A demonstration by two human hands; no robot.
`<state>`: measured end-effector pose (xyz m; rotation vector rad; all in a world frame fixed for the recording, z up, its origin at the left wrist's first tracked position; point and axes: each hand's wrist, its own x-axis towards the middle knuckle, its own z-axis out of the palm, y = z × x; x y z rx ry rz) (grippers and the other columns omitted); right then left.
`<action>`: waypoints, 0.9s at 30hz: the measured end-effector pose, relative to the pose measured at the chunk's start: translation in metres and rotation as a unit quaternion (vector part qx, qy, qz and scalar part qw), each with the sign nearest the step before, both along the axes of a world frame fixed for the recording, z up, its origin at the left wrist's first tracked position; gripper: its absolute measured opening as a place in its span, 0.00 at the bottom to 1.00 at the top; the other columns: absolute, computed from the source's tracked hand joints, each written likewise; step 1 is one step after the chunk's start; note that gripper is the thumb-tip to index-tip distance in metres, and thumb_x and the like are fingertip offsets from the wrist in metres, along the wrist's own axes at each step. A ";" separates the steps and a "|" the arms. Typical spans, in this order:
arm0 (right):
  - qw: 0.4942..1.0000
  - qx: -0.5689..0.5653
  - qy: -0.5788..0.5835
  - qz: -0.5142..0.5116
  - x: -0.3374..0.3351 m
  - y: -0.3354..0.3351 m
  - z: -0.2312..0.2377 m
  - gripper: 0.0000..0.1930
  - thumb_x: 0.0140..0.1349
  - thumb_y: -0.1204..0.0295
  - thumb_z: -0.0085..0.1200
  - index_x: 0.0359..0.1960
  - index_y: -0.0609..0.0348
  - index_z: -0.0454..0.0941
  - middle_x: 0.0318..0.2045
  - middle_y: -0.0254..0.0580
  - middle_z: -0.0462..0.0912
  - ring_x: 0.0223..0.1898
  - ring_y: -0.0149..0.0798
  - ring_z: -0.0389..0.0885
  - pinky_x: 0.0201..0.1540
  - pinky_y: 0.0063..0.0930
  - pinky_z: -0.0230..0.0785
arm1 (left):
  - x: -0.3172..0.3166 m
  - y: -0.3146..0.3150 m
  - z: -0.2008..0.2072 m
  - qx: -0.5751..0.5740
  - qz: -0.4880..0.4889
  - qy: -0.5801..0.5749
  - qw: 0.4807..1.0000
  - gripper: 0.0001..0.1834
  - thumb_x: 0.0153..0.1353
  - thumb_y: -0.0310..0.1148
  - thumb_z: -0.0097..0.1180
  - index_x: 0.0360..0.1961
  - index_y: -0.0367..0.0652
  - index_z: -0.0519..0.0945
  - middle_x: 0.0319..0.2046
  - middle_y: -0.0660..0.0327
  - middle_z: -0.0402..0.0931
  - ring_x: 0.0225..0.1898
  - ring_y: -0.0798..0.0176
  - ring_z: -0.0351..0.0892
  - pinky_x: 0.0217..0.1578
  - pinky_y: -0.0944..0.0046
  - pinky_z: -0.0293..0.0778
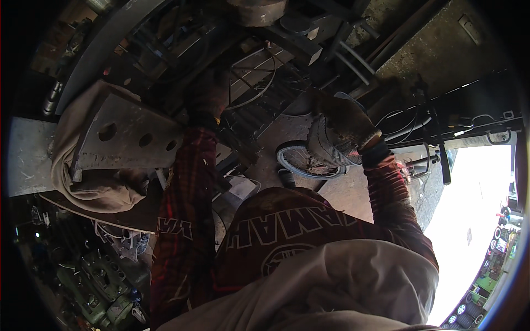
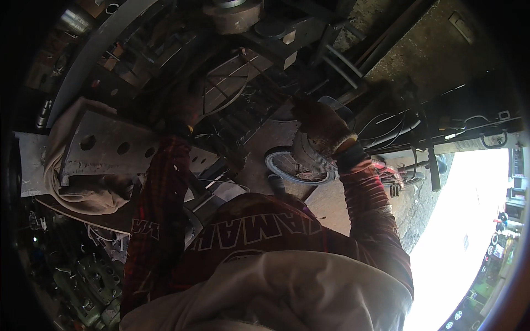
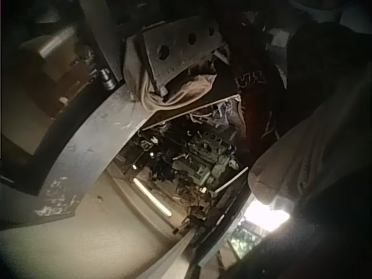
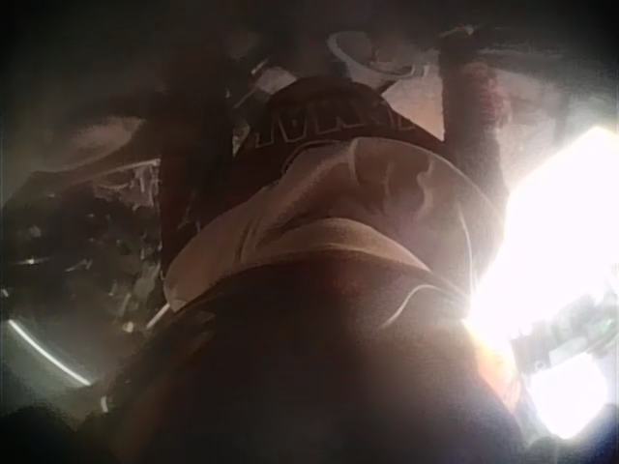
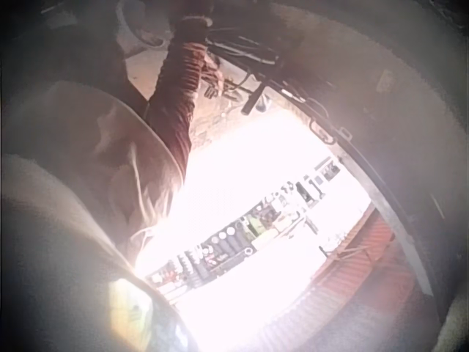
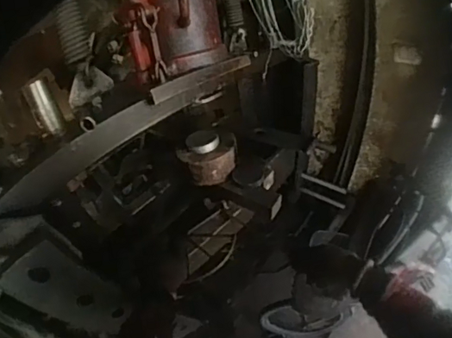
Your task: The person twists wires around a metal frame component using their gloved hands and a small screwdriver-like tool.
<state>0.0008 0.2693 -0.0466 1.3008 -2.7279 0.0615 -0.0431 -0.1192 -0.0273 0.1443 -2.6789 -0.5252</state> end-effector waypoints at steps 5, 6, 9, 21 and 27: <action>0.999 0.010 0.030 -0.005 0.006 -0.006 0.008 0.27 0.54 0.67 0.62 0.58 0.60 0.78 0.69 0.49 0.70 0.70 0.45 0.69 0.65 0.36 0.71 | 0.001 0.001 0.012 0.000 0.002 -0.095 0.996 0.33 0.70 0.63 0.43 0.52 0.43 0.80 0.48 0.43 0.80 0.51 0.38 0.79 0.52 0.45 0.74; 1.000 0.014 0.028 -0.001 0.005 -0.009 0.010 0.27 0.55 0.68 0.62 0.58 0.60 0.78 0.69 0.49 0.70 0.70 0.45 0.69 0.66 0.36 0.70 | -0.002 -0.012 -0.005 -0.028 -0.002 -0.046 0.999 0.32 0.70 0.63 0.42 0.46 0.45 0.82 0.44 0.46 0.82 0.47 0.39 0.81 0.49 0.45 0.75; 0.999 0.026 0.029 -0.010 0.005 -0.008 0.008 0.26 0.55 0.68 0.62 0.59 0.60 0.78 0.69 0.50 0.70 0.68 0.45 0.71 0.64 0.34 0.72 | -0.005 -0.011 -0.007 -0.105 -0.023 -0.114 0.988 0.23 0.74 0.56 0.39 0.56 0.55 0.77 0.49 0.48 0.78 0.52 0.43 0.79 0.52 0.46 0.74; 0.407 -0.615 -0.602 -0.304 0.061 -0.081 0.030 0.22 0.79 0.54 0.40 0.62 0.57 0.70 0.48 0.46 0.81 0.40 0.40 0.82 0.39 0.37 0.77 | 0.003 0.007 0.007 -0.032 0.005 -0.047 0.998 0.28 0.71 0.60 0.44 0.46 0.48 0.83 0.42 0.47 0.83 0.47 0.40 0.82 0.46 0.46 0.77; 0.354 -0.770 -0.454 -0.275 0.075 -0.244 0.002 0.16 0.73 0.61 0.49 0.57 0.55 0.71 0.38 0.40 0.79 0.30 0.40 0.77 0.38 0.34 0.75 | 0.012 0.019 0.030 0.018 0.014 -0.104 0.994 0.28 0.70 0.61 0.46 0.46 0.47 0.84 0.43 0.46 0.83 0.47 0.39 0.81 0.48 0.46 0.76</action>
